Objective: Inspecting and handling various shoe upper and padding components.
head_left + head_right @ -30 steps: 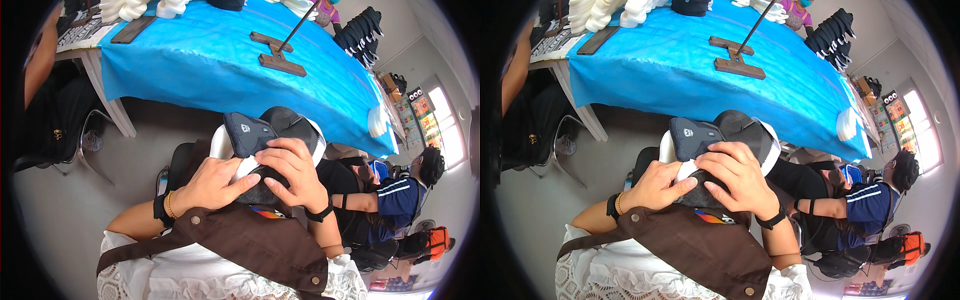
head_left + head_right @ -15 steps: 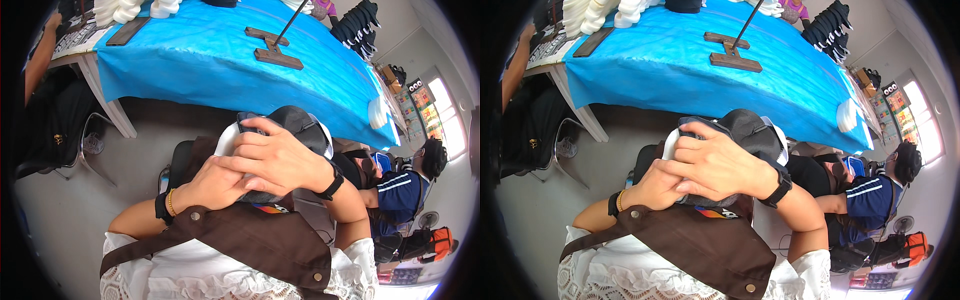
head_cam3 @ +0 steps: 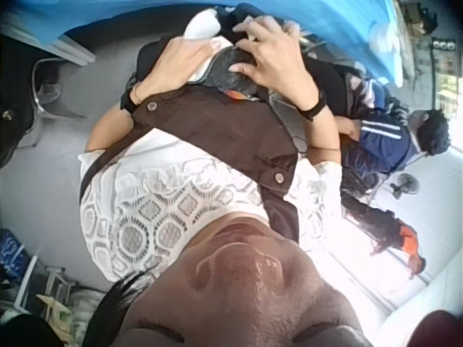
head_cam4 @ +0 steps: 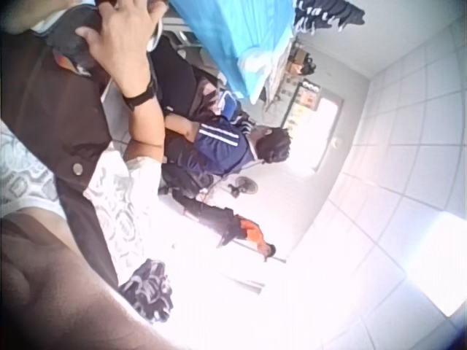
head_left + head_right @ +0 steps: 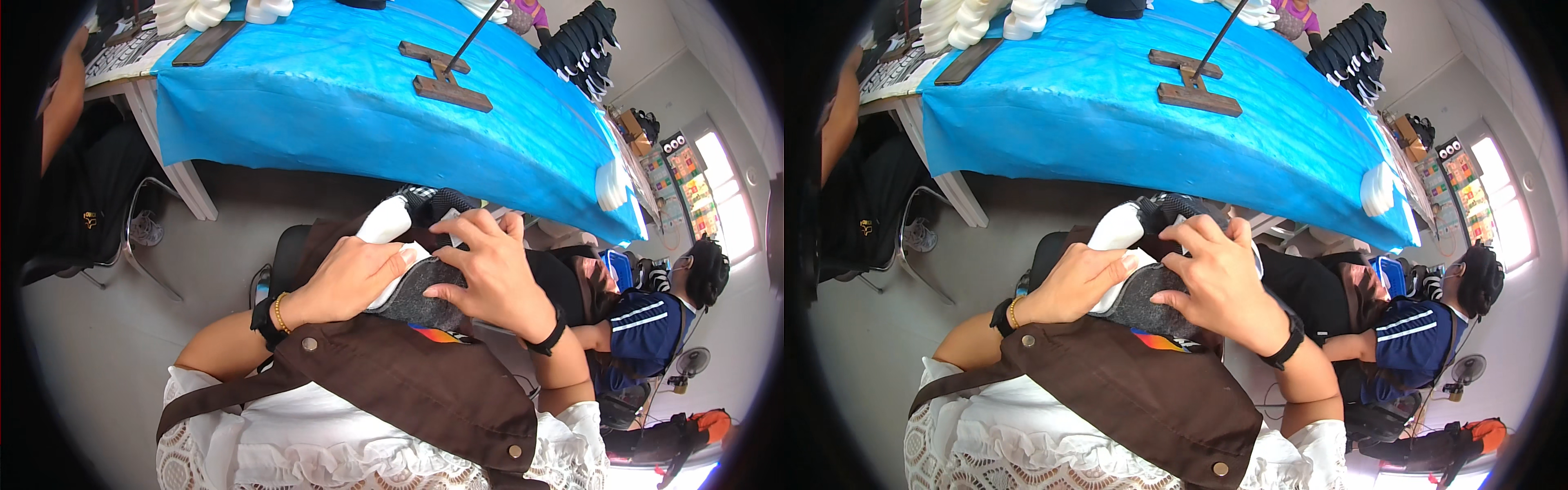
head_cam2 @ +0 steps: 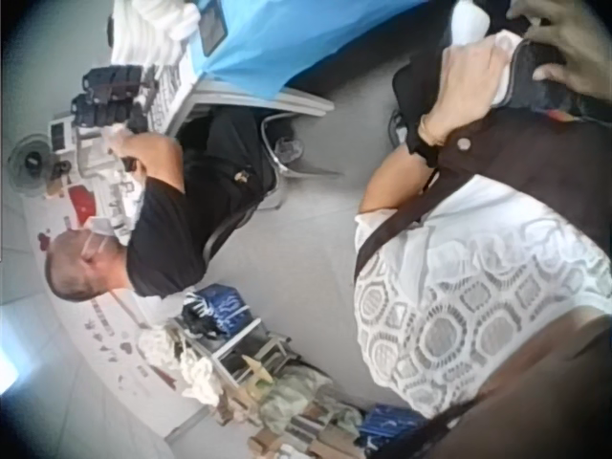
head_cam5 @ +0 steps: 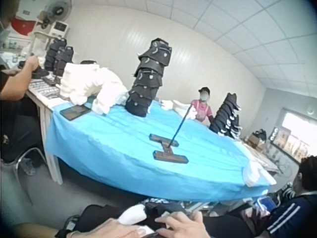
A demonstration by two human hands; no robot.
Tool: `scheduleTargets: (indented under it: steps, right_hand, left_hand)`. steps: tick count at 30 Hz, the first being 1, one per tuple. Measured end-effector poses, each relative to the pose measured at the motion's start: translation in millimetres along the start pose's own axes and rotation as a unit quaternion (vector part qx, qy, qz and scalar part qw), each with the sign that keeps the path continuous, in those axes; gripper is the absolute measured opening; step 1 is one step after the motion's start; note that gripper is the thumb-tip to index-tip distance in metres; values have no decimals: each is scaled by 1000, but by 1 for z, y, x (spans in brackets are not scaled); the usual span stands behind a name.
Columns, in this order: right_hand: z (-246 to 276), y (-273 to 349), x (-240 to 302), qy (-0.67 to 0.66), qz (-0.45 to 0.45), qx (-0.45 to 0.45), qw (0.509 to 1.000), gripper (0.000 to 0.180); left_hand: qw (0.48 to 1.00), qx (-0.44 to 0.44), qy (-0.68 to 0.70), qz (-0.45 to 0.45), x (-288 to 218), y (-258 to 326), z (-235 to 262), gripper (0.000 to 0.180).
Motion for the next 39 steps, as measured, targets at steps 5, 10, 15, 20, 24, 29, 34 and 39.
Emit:
scheduleTargets:
  steps: [5, 10, 15, 20, 24, 29, 34, 39]
  right_hand:
    - [-12, 14, 5, 11, -20, -7, 1000, 37]
    - [-16, 25, 0, -14, 22, -57, 998, 31]
    - [-2, 41, 2, -90, 104, -100, 985, 23]
    - [-8, 35, -10, -87, 24, -119, 989, 18]
    - [-13, 39, -15, -116, 16, -128, 985, 18]
    - [-11, 43, -13, -121, 32, -140, 982, 17]
    - [-14, 43, -14, -106, 17, -138, 985, 16]
    - [-18, 41, -18, -118, -4, -136, 984, 16]
  left_hand:
    - [998, -23, -54, -4, -2, 5, -2, 38]
    - [991, -71, -100, 59, 15, 10, 4, 35]
    - [985, -81, -150, 36, 8, 10, 5, 29]
    - [998, -27, -45, -43, -3, 10, 3, 33]
    - [999, 33, -36, 7, 7, 7, 0, 37]
    - [991, 94, -79, -53, 0, 4, -5, 33]
    - [968, 175, -136, -120, 7, 7, -15, 28]
    - [964, 248, -91, -43, 13, 5, -15, 37]
Point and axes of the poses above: each hand's wrist, its own y-axis away from the middle knuckle, its own z-axis out of the back of the hand, x = y × z, the point moved 7 cm from there along -y, towards the middle knuckle, and after that the axes turned 8 degrees about -z, right-handed, at the moved point
